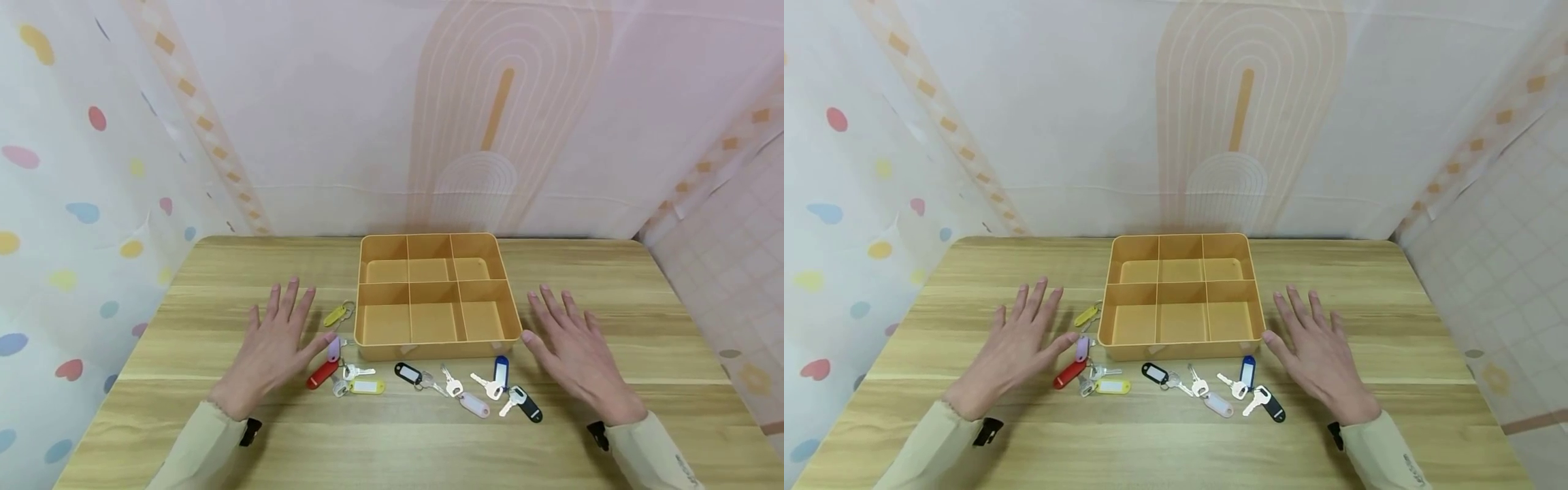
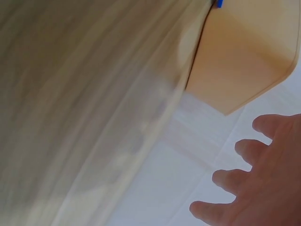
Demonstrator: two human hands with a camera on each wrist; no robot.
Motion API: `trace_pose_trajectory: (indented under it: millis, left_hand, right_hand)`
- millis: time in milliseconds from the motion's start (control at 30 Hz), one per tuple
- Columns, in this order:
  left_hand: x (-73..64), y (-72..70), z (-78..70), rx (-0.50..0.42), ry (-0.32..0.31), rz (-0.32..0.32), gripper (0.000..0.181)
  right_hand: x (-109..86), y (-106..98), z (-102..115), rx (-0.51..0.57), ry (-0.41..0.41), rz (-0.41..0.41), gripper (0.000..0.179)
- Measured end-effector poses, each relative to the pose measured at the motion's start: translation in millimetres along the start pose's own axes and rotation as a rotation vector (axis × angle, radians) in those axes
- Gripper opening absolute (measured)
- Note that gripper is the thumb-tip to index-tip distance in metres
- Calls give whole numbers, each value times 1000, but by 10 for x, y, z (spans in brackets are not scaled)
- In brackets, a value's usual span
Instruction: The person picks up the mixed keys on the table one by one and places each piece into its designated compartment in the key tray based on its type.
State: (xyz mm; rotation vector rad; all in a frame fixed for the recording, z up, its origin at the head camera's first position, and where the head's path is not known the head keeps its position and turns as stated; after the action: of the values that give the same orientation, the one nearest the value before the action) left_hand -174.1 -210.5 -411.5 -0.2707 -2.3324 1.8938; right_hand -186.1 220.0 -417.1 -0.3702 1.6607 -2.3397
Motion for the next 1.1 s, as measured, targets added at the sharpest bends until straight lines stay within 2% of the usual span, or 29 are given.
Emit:
trace_pose_trajectory:
  millis: [333, 567, 867, 967, 1100]
  left_hand:
    - [75, 0, -40, -25, 26, -31, 88]
    - [187, -41, -85, -69, 90, -68, 80]
    - [326, 10, -158, -107, 188, -45, 73]
    - [366, 46, -156, -139, 187, -32, 70]
    - [426, 108, -118, -236, 157, -2, 66]
  right_hand:
    - [54, 51, 154, 22, -32, 9, 71]
    - [96, 71, 224, 32, -59, -17, 70]
    - [100, 128, 250, 45, -66, -2, 71]
    - [97, 145, 250, 51, -66, 1, 71]
    - [90, 160, 246, 64, -69, 0, 70]
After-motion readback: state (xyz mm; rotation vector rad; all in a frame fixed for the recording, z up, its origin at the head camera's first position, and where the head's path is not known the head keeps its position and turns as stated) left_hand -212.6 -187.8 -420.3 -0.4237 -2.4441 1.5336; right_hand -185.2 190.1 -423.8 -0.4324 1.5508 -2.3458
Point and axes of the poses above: each hand's wrist, its own x-axis towards the middle knuckle, its own y-axis out of the palm, z = x × y, the point moved 9 cm from there along x, towards the middle knuckle, and after that the axes turned 3 degrees about z, right-handed, at the moved point
